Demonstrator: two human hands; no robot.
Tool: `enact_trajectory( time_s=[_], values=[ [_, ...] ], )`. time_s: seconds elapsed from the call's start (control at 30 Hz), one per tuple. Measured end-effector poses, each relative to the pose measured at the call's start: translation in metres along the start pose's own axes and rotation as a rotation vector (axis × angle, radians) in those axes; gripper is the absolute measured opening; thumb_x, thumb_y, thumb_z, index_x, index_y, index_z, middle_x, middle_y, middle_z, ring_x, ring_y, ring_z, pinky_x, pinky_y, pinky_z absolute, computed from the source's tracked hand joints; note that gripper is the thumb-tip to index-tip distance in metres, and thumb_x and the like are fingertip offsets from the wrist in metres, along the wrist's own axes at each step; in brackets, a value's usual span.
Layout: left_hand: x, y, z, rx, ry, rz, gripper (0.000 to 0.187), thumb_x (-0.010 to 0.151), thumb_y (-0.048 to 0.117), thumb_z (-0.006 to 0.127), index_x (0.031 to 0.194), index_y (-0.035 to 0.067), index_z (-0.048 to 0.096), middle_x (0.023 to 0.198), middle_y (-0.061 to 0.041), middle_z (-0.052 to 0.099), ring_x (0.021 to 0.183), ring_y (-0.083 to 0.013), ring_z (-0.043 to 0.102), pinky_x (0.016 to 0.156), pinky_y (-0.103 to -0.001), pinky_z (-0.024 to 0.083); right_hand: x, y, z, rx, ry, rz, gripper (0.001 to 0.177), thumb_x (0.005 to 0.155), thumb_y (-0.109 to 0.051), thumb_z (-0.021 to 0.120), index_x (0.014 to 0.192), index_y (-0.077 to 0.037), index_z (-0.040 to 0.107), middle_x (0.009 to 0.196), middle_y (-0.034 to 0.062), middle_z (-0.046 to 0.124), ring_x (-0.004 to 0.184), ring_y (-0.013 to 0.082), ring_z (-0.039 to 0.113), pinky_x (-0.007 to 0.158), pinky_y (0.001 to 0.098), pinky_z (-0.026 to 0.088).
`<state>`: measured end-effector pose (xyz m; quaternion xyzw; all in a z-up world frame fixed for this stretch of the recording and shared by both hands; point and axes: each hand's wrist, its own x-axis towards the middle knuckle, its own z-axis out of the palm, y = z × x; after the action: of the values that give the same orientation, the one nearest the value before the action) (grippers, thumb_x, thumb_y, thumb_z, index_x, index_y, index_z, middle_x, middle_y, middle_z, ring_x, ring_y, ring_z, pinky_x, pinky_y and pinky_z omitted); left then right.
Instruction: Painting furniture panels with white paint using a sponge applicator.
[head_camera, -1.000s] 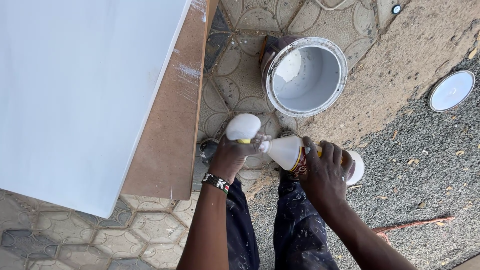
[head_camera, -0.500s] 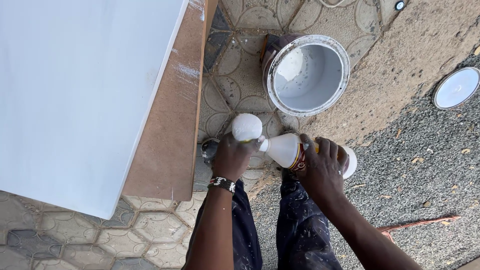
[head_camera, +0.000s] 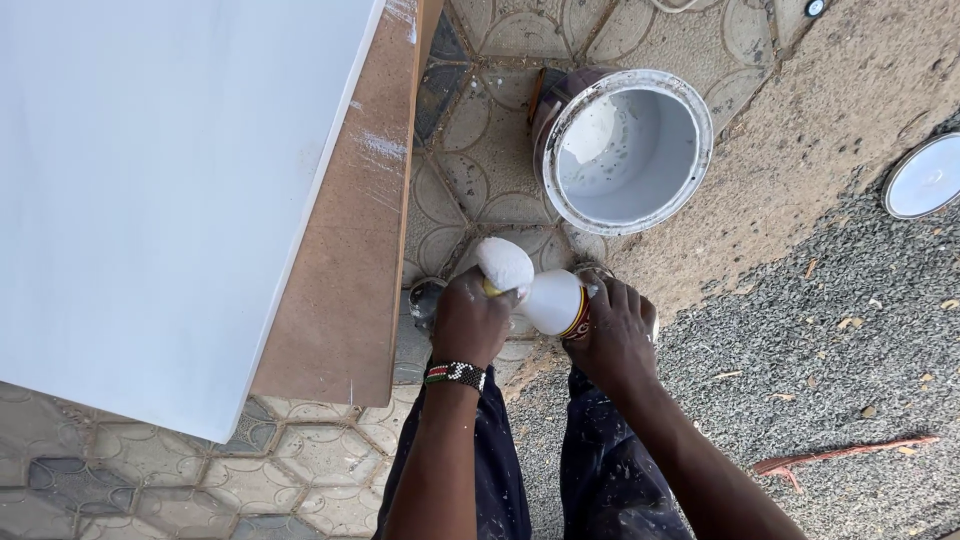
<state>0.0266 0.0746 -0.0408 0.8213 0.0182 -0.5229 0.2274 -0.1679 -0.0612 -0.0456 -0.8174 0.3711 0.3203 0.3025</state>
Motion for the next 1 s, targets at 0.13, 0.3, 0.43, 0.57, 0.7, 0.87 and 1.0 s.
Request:
enact_trajectory(
  time_s=[0.13, 0.3, 0.43, 0.57, 0.7, 0.87, 1.0],
  values=[
    [-0.004, 0.006, -0.005, 0.128, 0.094, 0.33, 0.027, 0.099, 0.019, 0.084, 0.121, 0.002, 0.087, 0.123, -0.023, 0.089, 0.113, -0.0409, 0.088, 0.096, -0.054, 0.07, 0.006, 0.008, 0.003, 0.029, -0.036, -0.047, 0.13, 0.067, -0.032, 0.112, 0.179, -0.015, 0.046, 0.168, 0.0186, 0.057, 0.162, 0.0395, 0.049, 0.14, 0.0607, 0.029],
    [-0.01, 0.025, -0.01, 0.013, 0.011, -0.053, 0.038, 0.103, 0.035, 0.089, 0.124, 0.004, 0.083, 0.121, -0.021, 0.089, 0.108, -0.0399, 0.089, 0.096, -0.053, 0.068, 0.007, 0.004, 0.007, 0.053, -0.048, -0.024, 0.134, 0.066, -0.03, 0.114, 0.18, -0.014, 0.046, 0.174, 0.0195, 0.056, 0.163, 0.0402, 0.047, 0.141, 0.061, 0.028],
    [-0.011, 0.021, -0.01, 0.06, 0.009, 0.082, 0.032, 0.097, 0.016, 0.085, 0.128, 0.006, 0.087, 0.124, -0.022, 0.089, 0.112, -0.0403, 0.089, 0.098, -0.053, 0.068, 0.007, -0.002, 0.004, 0.051, -0.046, -0.055, 0.128, 0.067, -0.031, 0.113, 0.177, -0.015, 0.049, 0.173, 0.0177, 0.057, 0.163, 0.0388, 0.048, 0.141, 0.0604, 0.03],
    [-0.009, 0.019, -0.007, 0.04, 0.026, 0.302, 0.03, 0.102, 0.006, 0.079, 0.131, 0.004, 0.085, 0.125, -0.023, 0.089, 0.115, -0.0392, 0.09, 0.101, -0.049, 0.071, 0.014, -0.002, 0.003, 0.107, -0.11, -0.067, 0.126, 0.069, -0.036, 0.113, 0.174, -0.013, 0.047, 0.169, 0.0166, 0.06, 0.164, 0.0394, 0.05, 0.14, 0.0599, 0.035],
    [-0.013, 0.029, -0.013, -0.063, 0.015, 0.436, 0.034, 0.099, 0.007, 0.082, 0.133, 0.002, 0.085, 0.124, -0.023, 0.09, 0.117, -0.04, 0.09, 0.099, -0.05, 0.072, 0.017, -0.007, 0.013, 0.299, -0.018, -0.163, 0.121, 0.074, -0.039, 0.11, 0.167, -0.003, 0.043, 0.159, 0.0262, 0.065, 0.152, 0.0481, 0.062, 0.127, 0.0612, 0.053],
    [-0.013, 0.031, -0.007, -0.145, 0.229, 0.342, 0.036, 0.101, 0.019, 0.086, 0.132, 0.001, 0.082, 0.132, -0.021, 0.087, 0.124, -0.0384, 0.087, 0.103, -0.052, 0.069, 0.061, -0.038, 0.037, 0.625, 0.11, -0.147, 0.112, 0.081, -0.033, 0.103, 0.169, -0.002, 0.043, 0.153, 0.0279, 0.071, 0.139, 0.0475, 0.076, 0.116, 0.0574, 0.065],
    [-0.016, 0.015, -0.001, -0.013, 0.469, 0.414, 0.044, 0.106, 0.02, 0.083, 0.143, -0.002, 0.077, 0.143, -0.025, 0.082, 0.132, -0.0432, 0.08, 0.113, -0.055, 0.064, 0.127, -0.075, 0.064, 0.78, 0.405, -0.359, 0.097, 0.1, -0.029, 0.103, 0.173, -0.001, 0.047, 0.16, 0.0276, 0.071, 0.147, 0.0481, 0.076, 0.121, 0.0549, 0.064]
  ],
)
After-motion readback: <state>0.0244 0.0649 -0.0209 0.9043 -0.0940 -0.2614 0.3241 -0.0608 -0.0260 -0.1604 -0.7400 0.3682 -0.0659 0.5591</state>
